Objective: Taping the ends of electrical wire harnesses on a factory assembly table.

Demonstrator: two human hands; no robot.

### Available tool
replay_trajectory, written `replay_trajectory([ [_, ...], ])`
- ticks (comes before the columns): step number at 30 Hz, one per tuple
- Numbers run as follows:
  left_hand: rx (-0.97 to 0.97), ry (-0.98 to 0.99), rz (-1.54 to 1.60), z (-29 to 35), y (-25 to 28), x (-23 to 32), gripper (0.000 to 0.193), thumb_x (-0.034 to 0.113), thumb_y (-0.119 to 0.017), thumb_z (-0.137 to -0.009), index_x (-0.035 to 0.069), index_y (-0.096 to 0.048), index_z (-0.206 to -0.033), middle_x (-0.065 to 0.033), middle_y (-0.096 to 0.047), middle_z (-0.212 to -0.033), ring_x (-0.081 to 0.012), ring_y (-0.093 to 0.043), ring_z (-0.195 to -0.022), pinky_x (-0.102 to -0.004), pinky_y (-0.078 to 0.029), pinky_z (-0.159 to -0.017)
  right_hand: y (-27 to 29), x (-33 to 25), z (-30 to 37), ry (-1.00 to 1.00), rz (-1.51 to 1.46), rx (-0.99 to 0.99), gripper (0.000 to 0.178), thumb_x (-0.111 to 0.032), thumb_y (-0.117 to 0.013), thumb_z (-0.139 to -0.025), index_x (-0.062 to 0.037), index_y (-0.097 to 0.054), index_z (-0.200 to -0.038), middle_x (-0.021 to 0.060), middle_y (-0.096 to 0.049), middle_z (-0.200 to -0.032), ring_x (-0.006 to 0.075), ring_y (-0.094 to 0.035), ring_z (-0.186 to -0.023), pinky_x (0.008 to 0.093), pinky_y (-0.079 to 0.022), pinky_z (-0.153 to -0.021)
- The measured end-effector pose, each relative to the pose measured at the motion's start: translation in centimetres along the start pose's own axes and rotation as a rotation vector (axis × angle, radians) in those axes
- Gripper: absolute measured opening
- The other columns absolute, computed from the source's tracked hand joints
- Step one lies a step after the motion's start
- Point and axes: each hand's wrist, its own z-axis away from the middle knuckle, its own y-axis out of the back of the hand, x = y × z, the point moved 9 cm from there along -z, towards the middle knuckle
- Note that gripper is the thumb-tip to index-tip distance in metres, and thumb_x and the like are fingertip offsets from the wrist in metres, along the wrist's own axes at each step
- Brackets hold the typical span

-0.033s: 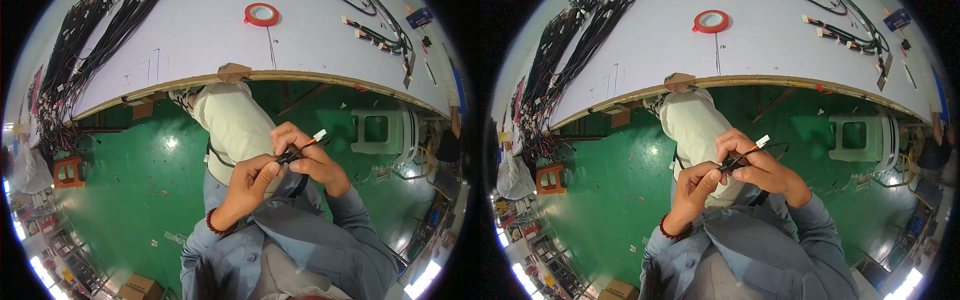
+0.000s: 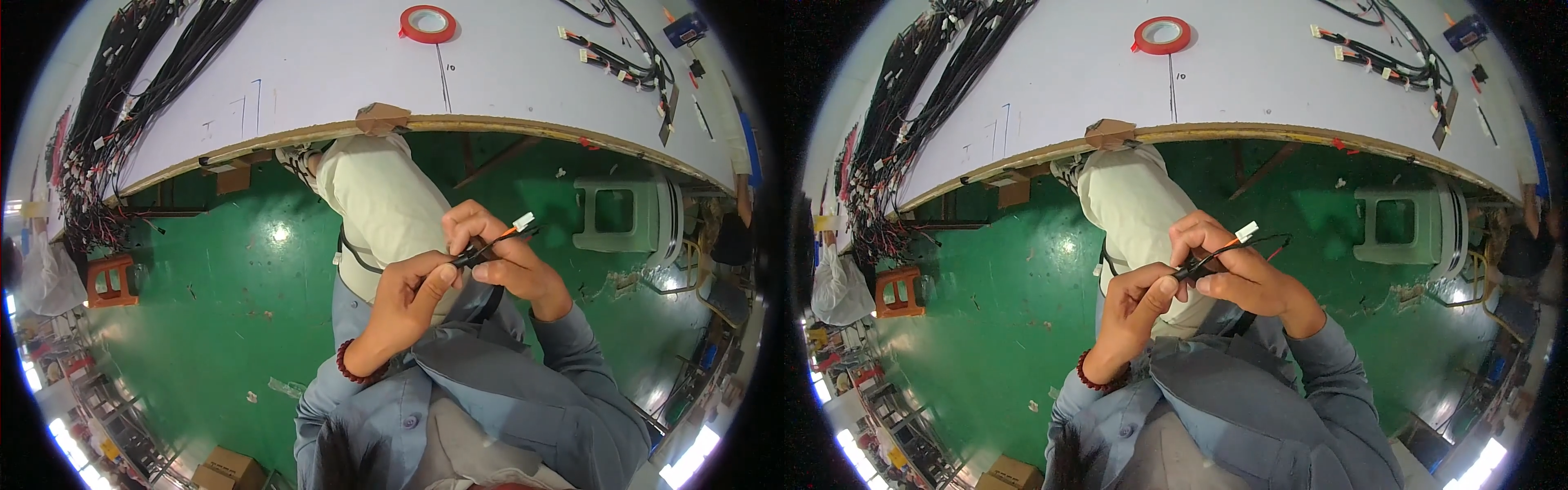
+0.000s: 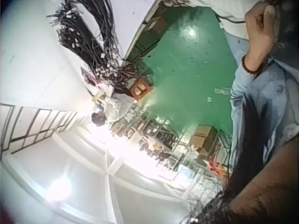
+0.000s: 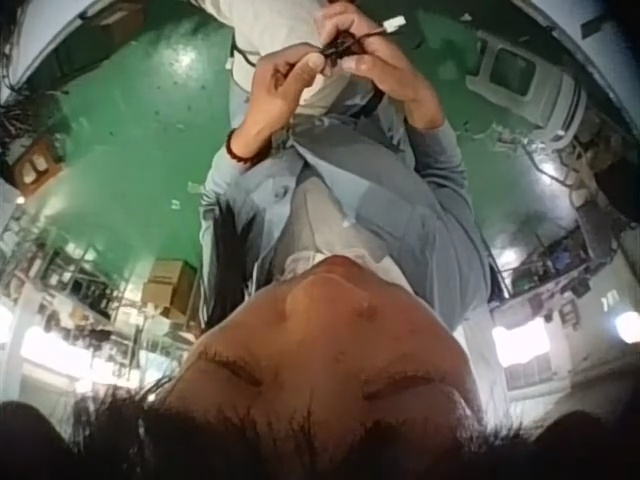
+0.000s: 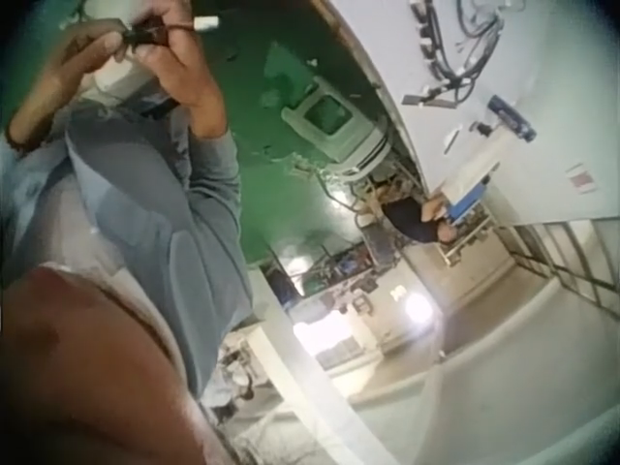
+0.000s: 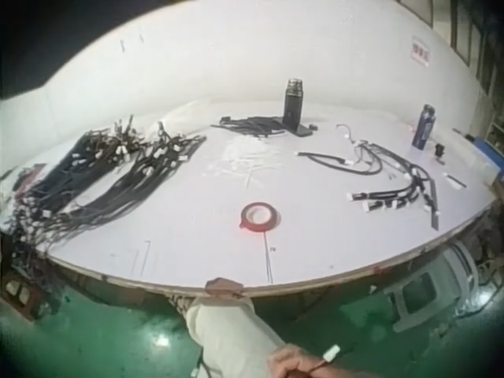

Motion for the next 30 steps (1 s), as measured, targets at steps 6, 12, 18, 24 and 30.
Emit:
replay_trajectory([
  [6, 0.081, -0.131, -0.126, 0.1, 0.0, 1.5, 0.025, 0.018, -0.052, -0.094, -0.002, -0.060, -0.082, 0.0003, -0.054, -0.069, -0.0051, -0.039, -0.059, -0.0210, -0.032, -0.053, 0.0, 0.0, 0.7, 0.049, 0.063, -0.015, 0.028, -0.012, -0.051, -0.076, -0.0034, -0.049, -0.102, 0.0110, -0.039, -0.107, 0.0174, -0.043, -0.091, 0.0317, -0.037, -0.083],
  [12, 0.357, -0.518, -0.563, 0.5, 0.6, 3.9, 0.007, 0.002, -0.056, -0.085, -0.002, -0.060, -0.082, -0.0048, -0.056, -0.058, -0.0105, -0.046, -0.044, -0.0244, -0.034, -0.042, 0.2, 1.5, 1.9, -0.067, -0.172, 0.269, 0.043, -0.008, -0.061, -0.077, 0.0008, -0.042, -0.114, 0.0114, -0.046, -0.112, 0.0198, -0.052, -0.102, 0.0335, -0.043, -0.089],
  [18, 0.438, -0.658, -0.913, 1.3, 0.5, 4.9, 0.010, -0.004, -0.059, -0.075, -0.001, -0.062, -0.084, -0.0058, -0.055, -0.055, -0.0162, -0.047, -0.039, -0.0266, -0.034, -0.039, 0.5, 3.5, 2.9, -0.017, -0.318, 0.391, 0.019, 0.000, -0.065, -0.078, 0.0002, -0.054, -0.093, 0.0089, -0.052, -0.109, 0.0171, -0.057, -0.094, 0.0321, -0.047, -0.087],
  [24, 0.492, -0.705, -1.020, 0.8, 0.7, 4.6, 0.018, -0.006, -0.059, -0.071, 0.004, -0.062, -0.085, -0.0072, -0.048, -0.053, -0.0214, -0.046, -0.040, -0.0305, -0.034, -0.039, -0.5, 2.2, 4.1, -0.118, -0.374, 0.358, 0.024, -0.014, -0.058, -0.087, 0.0049, -0.055, -0.101, 0.0171, -0.059, -0.108, 0.0246, -0.058, -0.098, 0.0346, -0.047, -0.088],
  [30, 0.346, -0.635, -1.081, 0.8, -0.3, 3.0, 0.020, 0.000, -0.062, -0.071, 0.005, -0.063, -0.091, -0.0078, -0.052, -0.058, -0.0248, -0.047, -0.043, -0.0330, -0.035, -0.041, 0.6, -4.2, 2.6, 0.079, -0.659, 0.711, 0.039, -0.024, -0.042, -0.094, 0.0070, -0.048, -0.117, 0.0242, -0.058, -0.109, 0.0332, -0.061, -0.095, 0.0349, -0.048, -0.085],
])
